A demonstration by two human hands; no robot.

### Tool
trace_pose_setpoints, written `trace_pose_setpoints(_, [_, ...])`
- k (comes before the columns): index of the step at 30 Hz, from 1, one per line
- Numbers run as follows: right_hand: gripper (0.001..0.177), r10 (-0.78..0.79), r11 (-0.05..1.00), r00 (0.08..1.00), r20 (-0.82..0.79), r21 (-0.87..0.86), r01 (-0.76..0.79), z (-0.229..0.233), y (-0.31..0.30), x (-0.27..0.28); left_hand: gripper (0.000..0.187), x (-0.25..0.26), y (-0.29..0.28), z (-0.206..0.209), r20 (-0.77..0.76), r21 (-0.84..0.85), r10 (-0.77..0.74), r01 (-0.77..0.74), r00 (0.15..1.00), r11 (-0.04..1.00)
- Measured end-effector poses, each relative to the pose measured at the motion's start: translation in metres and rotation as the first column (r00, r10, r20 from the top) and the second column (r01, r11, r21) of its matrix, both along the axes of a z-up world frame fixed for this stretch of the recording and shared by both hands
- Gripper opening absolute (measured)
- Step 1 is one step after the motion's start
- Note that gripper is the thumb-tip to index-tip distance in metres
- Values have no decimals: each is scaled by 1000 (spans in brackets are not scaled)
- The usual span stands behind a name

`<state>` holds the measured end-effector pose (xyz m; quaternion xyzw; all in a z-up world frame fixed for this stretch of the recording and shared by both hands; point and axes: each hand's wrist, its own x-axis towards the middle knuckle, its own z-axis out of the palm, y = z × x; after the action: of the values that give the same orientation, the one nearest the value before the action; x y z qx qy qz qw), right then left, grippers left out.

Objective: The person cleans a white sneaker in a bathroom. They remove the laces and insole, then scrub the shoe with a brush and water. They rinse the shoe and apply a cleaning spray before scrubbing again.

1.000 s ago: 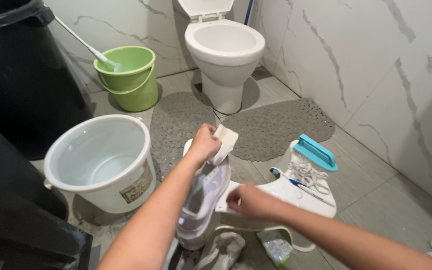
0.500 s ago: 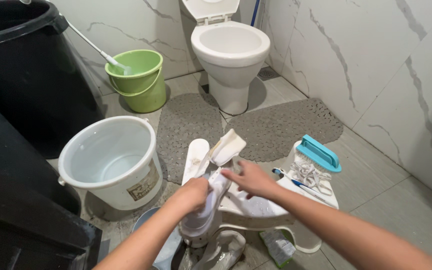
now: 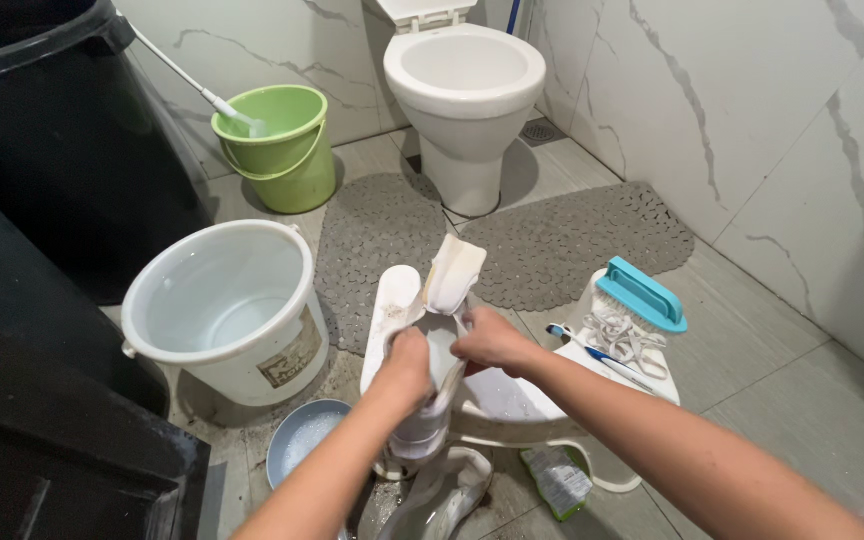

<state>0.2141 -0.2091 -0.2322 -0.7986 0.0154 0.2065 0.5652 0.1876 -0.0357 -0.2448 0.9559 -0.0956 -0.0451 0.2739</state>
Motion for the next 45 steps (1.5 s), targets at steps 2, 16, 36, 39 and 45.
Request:
trace_pose_setpoints(2, [67,-36,999,999,-15,18,36,-9,-7,3,41,6,-12,-10,96,246,-89,63,991,967])
trace_pose_setpoints(16, [74,-45,997,998,-39,62,47,-15,-5,-3,59,25,-37,-16,-27,216,315,-302,949,928])
trace_pose_setpoints(36, [59,-73,996,997,-3,46,73,-11,1,-4,68,64,-15,-3,-376,496,182,31,908,867])
trace_pose_setpoints(39, [54,-85,996,996,4,16,85,-8,2,-9,50,74,-5,-9,-326,505,-78,243,942,828])
trace_pose_setpoints(45, [52,-87,994,995,53,-69,90,6,13,-15,39,90,27,6,-544,-237,11,-167,839,957])
